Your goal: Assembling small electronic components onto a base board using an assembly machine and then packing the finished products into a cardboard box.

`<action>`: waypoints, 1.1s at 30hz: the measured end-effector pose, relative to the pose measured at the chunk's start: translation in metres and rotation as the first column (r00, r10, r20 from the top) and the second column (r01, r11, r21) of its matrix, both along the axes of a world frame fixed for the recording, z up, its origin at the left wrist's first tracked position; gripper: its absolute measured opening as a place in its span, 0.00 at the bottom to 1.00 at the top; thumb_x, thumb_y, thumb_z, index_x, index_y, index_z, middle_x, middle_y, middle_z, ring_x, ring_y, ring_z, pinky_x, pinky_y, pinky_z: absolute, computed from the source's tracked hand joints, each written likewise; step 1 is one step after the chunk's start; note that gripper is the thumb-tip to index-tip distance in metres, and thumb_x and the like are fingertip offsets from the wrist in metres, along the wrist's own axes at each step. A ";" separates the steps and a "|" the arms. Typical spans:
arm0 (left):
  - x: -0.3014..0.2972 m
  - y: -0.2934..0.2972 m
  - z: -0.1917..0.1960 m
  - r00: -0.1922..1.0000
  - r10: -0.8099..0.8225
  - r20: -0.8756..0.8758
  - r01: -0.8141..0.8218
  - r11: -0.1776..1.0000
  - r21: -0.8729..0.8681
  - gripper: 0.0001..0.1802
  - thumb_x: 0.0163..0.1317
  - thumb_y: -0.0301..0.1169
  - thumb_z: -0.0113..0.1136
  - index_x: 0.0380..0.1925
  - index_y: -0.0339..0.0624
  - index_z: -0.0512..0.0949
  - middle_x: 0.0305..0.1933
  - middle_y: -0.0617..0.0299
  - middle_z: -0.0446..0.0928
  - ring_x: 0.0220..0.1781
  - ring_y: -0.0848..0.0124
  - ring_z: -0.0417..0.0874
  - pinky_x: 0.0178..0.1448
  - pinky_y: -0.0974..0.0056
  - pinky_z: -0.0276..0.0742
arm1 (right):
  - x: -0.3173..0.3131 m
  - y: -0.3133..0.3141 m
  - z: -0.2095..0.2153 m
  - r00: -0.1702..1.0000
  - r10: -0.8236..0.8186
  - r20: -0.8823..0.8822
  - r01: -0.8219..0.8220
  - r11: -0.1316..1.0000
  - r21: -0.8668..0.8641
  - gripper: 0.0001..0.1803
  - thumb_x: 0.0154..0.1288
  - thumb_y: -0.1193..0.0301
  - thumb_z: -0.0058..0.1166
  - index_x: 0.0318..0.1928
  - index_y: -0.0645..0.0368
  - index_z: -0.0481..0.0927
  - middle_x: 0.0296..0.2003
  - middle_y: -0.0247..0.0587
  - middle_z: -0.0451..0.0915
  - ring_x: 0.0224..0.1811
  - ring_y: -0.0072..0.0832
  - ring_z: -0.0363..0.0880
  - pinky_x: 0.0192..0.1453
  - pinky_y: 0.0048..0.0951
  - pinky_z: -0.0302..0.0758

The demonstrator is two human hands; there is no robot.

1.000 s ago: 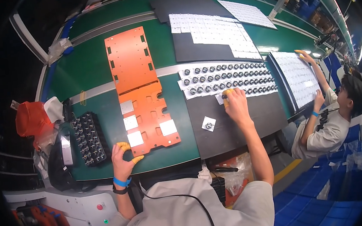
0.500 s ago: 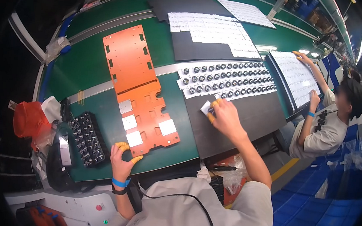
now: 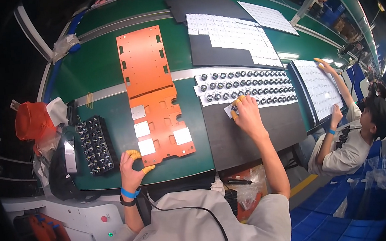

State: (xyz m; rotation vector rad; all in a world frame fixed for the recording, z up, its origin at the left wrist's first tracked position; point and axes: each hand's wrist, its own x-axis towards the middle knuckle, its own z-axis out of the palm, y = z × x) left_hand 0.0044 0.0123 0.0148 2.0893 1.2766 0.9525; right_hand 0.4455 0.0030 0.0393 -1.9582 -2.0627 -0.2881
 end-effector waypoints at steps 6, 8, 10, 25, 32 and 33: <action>-0.002 0.001 -0.002 1.000 0.012 -0.008 -0.012 1.000 -0.004 0.25 0.34 0.31 0.82 0.32 0.34 0.79 0.39 0.55 0.75 0.44 0.54 0.76 0.48 0.54 0.75 | 0.000 0.007 -0.007 0.998 -0.058 0.032 0.056 0.998 0.033 0.16 0.51 0.71 0.69 0.40 0.61 0.81 0.41 0.45 0.77 0.48 0.42 0.73 0.57 0.42 0.68; -0.001 0.000 -0.001 1.000 0.024 -0.015 -0.024 1.000 -0.007 0.26 0.34 0.31 0.82 0.33 0.34 0.79 0.39 0.55 0.76 0.44 0.54 0.76 0.48 0.54 0.75 | -0.005 0.010 -0.006 0.996 -0.090 0.024 0.089 0.994 0.063 0.17 0.52 0.70 0.69 0.42 0.61 0.81 0.40 0.44 0.77 0.48 0.42 0.73 0.57 0.42 0.67; 0.003 0.000 -0.002 0.998 0.036 0.044 -0.037 0.999 0.007 0.26 0.34 0.31 0.82 0.33 0.34 0.79 0.40 0.54 0.76 0.45 0.54 0.76 0.49 0.55 0.75 | -0.024 0.009 0.004 0.995 -0.088 -0.054 0.095 0.987 0.129 0.17 0.54 0.70 0.69 0.43 0.61 0.81 0.39 0.44 0.77 0.46 0.43 0.74 0.54 0.43 0.68; 0.005 0.021 -0.017 0.995 0.094 0.035 -0.082 0.963 -0.256 0.18 0.63 0.34 0.67 0.24 0.28 0.78 0.15 0.61 0.69 0.20 0.76 0.65 0.26 0.63 0.61 | -0.151 -0.012 -0.011 0.691 -0.282 -0.666 -0.013 0.916 -0.402 0.26 0.61 0.49 0.63 0.23 0.62 0.83 0.23 0.49 0.83 0.31 0.47 0.85 0.37 0.46 0.78; 0.021 0.025 -0.016 0.991 0.087 -0.106 -0.103 0.983 -0.153 0.29 0.67 0.43 0.63 0.18 0.29 0.65 0.16 0.60 0.55 0.24 0.75 0.55 0.26 0.57 0.53 | -0.146 -0.021 -0.023 0.582 -0.317 -0.749 0.045 0.932 -0.359 0.23 0.58 0.53 0.67 0.24 0.62 0.82 0.22 0.45 0.83 0.28 0.39 0.85 0.35 0.41 0.77; 0.020 0.026 -0.020 0.994 0.077 -0.080 -0.087 0.987 -0.137 0.30 0.67 0.43 0.62 0.17 0.30 0.63 0.16 0.62 0.54 0.24 0.76 0.54 0.25 0.56 0.50 | -0.147 -0.021 -0.026 0.585 -0.311 -0.749 0.045 0.935 -0.353 0.23 0.58 0.53 0.67 0.24 0.62 0.82 0.22 0.44 0.83 0.28 0.39 0.85 0.34 0.41 0.77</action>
